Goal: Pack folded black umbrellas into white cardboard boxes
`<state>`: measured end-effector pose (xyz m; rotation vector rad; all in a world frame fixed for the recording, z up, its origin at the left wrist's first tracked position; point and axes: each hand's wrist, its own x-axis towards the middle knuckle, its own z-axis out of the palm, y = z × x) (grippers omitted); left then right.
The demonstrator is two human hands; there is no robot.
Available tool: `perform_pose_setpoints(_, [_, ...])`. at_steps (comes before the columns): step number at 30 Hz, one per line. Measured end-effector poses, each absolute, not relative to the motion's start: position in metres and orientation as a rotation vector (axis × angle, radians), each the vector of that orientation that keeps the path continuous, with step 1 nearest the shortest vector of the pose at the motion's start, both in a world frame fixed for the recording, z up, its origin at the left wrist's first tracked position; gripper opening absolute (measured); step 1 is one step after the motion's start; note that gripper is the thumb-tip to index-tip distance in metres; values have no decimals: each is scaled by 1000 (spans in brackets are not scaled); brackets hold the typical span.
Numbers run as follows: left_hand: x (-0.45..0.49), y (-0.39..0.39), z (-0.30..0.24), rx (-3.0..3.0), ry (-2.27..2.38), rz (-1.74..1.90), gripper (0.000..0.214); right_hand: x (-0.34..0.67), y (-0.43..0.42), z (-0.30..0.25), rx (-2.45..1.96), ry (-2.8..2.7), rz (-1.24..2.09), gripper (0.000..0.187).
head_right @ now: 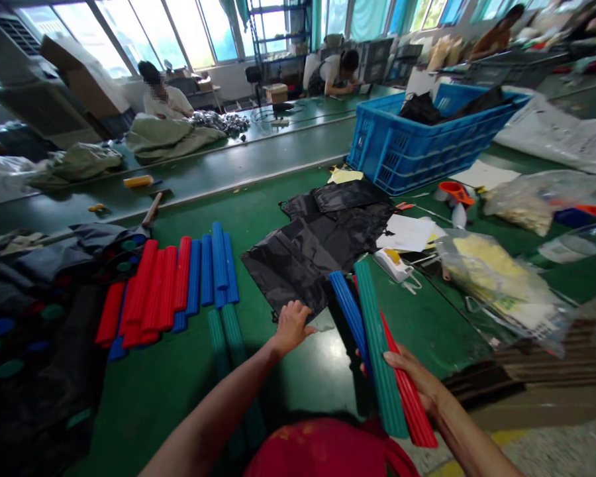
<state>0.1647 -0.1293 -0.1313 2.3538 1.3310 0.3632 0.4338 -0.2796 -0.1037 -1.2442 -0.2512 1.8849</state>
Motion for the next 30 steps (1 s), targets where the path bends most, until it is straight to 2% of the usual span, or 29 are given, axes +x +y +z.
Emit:
perform_pose_setpoints(8, [150,-118,-152,2147,1407,319,15,428,-313,-110,-1185,-329,1967,60])
perform_pose_setpoints(13, [149,-112,-137,2001,1497,404,24,408,-298,-101,-1096,-422,2071,73])
perform_pose_setpoints(18, [135,-103,-106,1913,1563,519,22,384,-281,-85,-1010,-529,2157,86])
perform_pose_setpoints(27, [103,-85,-75,1946,1461,525,17,364,-269,-60,-972,-792,2164,94])
perform_pose_setpoints(30, [103,-85,-75,1948,1355,487,23,356,-263,-54,-938,-847,2166,97])
